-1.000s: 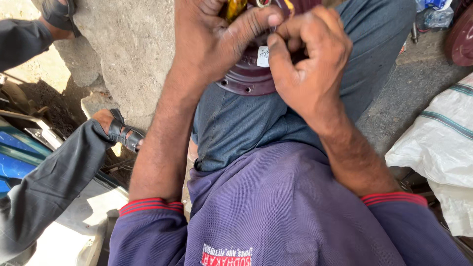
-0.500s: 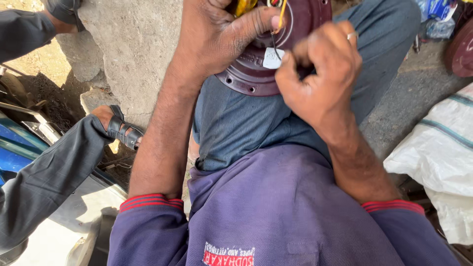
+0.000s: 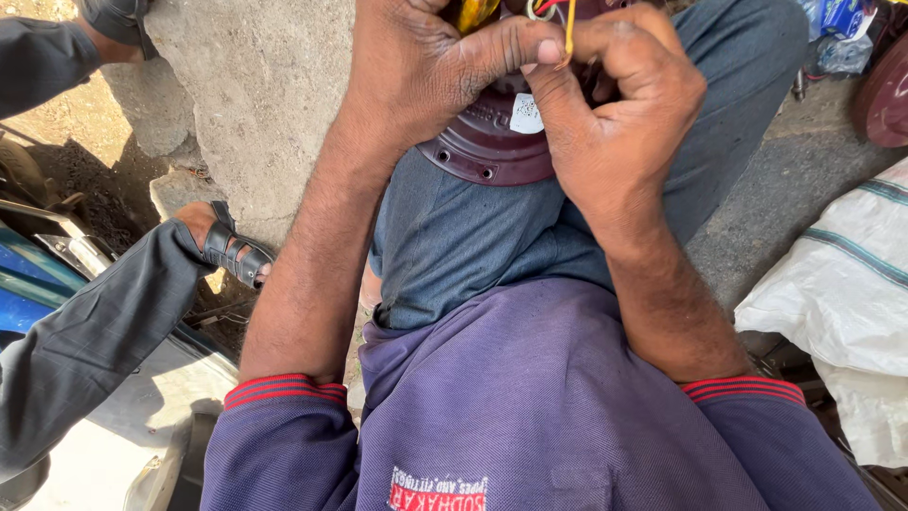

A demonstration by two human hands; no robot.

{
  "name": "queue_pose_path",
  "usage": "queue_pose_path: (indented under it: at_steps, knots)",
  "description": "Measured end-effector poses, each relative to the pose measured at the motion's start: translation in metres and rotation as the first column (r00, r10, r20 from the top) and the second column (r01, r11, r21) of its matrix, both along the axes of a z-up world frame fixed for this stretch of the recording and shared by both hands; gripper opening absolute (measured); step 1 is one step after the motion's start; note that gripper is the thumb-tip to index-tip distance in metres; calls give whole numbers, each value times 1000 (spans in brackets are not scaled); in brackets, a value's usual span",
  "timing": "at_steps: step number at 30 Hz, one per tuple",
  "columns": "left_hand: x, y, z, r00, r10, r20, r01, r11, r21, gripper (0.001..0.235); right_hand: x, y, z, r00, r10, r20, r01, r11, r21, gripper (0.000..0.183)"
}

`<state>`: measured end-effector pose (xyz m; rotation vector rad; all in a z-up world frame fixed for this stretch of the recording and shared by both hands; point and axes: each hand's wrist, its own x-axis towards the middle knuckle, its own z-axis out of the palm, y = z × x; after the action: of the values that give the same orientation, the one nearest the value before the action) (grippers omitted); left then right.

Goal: The person repairs a ceiling fan motor by using a screwdriver to tighten internal screws, a hammer to strike a metal rod for positioning parts, and by hand to manipulate the electrical wires.

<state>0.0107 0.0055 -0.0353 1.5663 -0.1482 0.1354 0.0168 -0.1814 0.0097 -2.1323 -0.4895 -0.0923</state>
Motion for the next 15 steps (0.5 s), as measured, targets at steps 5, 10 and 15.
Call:
queue_pose_path:
  at_steps: [5, 10, 15]
  knots:
    - [-1, 9, 5, 990, -78, 116, 88, 992, -85, 28, 20, -22, -3, 938, 291, -189, -233, 932, 278, 19]
    - [-7, 8, -12, 983, 138, 122, -123, 985, -121, 33, 48, -24, -11, 784, 564, -260, -458, 808, 370, 16]
    - [-23, -11, -40, 971, 203, -122, -233, 912, -336, 40, 47, -11, -11, 810, 484, -330, -424, 873, 239, 17]
